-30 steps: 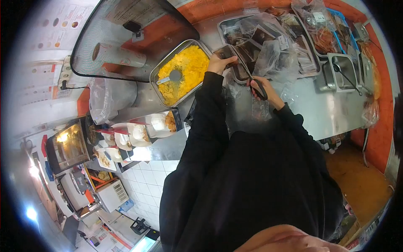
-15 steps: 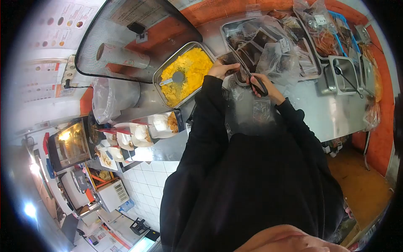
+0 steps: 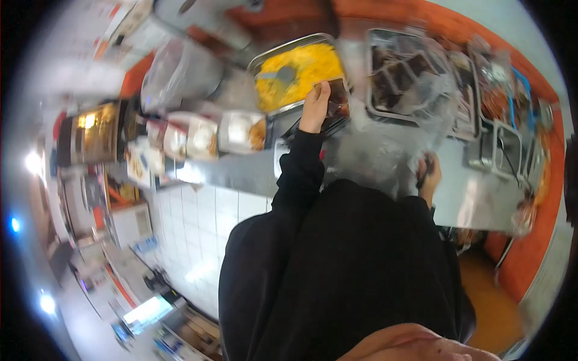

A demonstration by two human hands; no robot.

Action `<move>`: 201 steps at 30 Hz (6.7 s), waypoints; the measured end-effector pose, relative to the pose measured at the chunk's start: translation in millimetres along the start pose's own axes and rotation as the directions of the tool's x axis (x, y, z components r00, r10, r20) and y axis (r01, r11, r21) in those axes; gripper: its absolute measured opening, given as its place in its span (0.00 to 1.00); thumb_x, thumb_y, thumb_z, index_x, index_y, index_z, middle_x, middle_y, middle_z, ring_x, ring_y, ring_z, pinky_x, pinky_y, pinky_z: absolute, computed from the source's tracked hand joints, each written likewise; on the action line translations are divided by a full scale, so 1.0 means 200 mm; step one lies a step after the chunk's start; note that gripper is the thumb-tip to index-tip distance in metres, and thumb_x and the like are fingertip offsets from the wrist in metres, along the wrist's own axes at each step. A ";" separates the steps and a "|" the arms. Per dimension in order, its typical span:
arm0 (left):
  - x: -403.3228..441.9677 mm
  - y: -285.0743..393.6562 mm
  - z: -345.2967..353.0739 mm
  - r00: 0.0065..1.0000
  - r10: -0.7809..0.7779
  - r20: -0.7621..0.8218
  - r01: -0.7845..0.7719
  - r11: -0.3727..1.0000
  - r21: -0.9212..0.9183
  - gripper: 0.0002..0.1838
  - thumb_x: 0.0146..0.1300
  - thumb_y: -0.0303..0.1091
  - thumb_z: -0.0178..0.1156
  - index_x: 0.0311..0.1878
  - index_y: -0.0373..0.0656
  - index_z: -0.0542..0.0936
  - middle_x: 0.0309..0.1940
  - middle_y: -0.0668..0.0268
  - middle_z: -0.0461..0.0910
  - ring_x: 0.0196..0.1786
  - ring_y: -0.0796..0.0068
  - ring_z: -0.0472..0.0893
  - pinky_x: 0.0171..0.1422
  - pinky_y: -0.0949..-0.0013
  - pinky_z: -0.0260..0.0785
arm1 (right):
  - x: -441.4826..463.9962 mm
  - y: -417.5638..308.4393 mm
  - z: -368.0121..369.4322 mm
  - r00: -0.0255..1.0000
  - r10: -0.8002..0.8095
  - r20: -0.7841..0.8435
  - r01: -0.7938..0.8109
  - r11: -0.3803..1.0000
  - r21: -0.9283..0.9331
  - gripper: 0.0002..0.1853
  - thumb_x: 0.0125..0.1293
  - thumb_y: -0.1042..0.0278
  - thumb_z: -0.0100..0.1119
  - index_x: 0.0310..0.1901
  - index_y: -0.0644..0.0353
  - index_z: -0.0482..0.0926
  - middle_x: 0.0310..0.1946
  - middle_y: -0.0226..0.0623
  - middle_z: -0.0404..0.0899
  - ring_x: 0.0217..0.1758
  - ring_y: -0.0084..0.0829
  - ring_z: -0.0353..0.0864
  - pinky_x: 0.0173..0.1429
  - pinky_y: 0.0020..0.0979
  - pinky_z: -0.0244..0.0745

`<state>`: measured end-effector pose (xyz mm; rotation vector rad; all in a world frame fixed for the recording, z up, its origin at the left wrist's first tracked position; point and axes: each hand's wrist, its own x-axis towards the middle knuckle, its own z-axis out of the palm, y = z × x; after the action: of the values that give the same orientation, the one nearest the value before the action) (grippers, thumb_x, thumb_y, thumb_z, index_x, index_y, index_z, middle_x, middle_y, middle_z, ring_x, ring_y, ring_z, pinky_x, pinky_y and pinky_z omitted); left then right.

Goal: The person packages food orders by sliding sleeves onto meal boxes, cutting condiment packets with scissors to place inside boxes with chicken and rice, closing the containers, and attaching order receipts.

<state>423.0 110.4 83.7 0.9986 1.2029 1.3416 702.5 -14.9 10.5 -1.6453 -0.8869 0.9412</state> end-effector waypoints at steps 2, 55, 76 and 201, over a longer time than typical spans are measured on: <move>-0.18 0.03 -0.20 0.960 0.156 -0.233 -0.033 0.888 0.459 0.23 0.64 0.48 0.44 0.38 0.33 0.74 0.30 0.55 0.77 0.34 0.61 0.75 0.41 0.66 0.64 | -0.15 0.18 -0.14 0.978 -0.008 -0.208 -0.014 0.995 -0.101 0.14 0.57 0.63 0.56 0.41 0.62 0.72 0.26 0.31 0.74 0.19 0.17 0.63 0.21 0.19 0.59; 1.68 0.44 -2.39 0.701 -0.678 0.219 -0.467 -0.205 0.860 0.21 0.51 0.47 0.59 0.42 0.41 0.77 0.34 0.60 0.79 0.38 0.69 0.77 0.45 0.71 0.66 | -1.25 0.01 0.91 0.949 0.176 -0.261 -0.206 0.974 -0.092 0.04 0.56 0.74 0.54 0.31 0.65 0.73 0.25 0.30 0.74 0.27 0.18 0.72 0.32 0.20 0.69; 1.32 0.78 -2.29 0.812 0.341 0.473 -0.361 -0.343 0.867 0.15 0.49 0.41 0.59 0.37 0.42 0.80 0.29 0.56 0.79 0.31 0.61 0.79 0.40 0.67 0.69 | -1.18 -0.11 0.96 0.963 0.048 -0.265 -0.093 0.983 -0.158 0.05 0.57 0.72 0.54 0.30 0.64 0.72 0.22 0.34 0.75 0.25 0.20 0.75 0.30 0.20 0.70; -0.40 0.09 -1.84 0.899 -0.197 0.392 0.021 0.912 0.410 0.17 0.60 0.35 0.49 0.52 0.42 0.67 0.47 0.66 0.70 0.50 0.76 0.68 0.56 0.76 0.57 | -0.74 -0.40 1.65 0.621 -0.190 0.760 0.399 0.911 -0.099 0.20 0.61 0.59 0.45 0.54 0.54 0.68 0.52 0.36 0.70 0.56 0.31 0.68 0.59 0.28 0.60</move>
<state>70.4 -15.6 49.7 1.4057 1.1885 0.7374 334.4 3.3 47.2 -1.2211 -1.8596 1.3180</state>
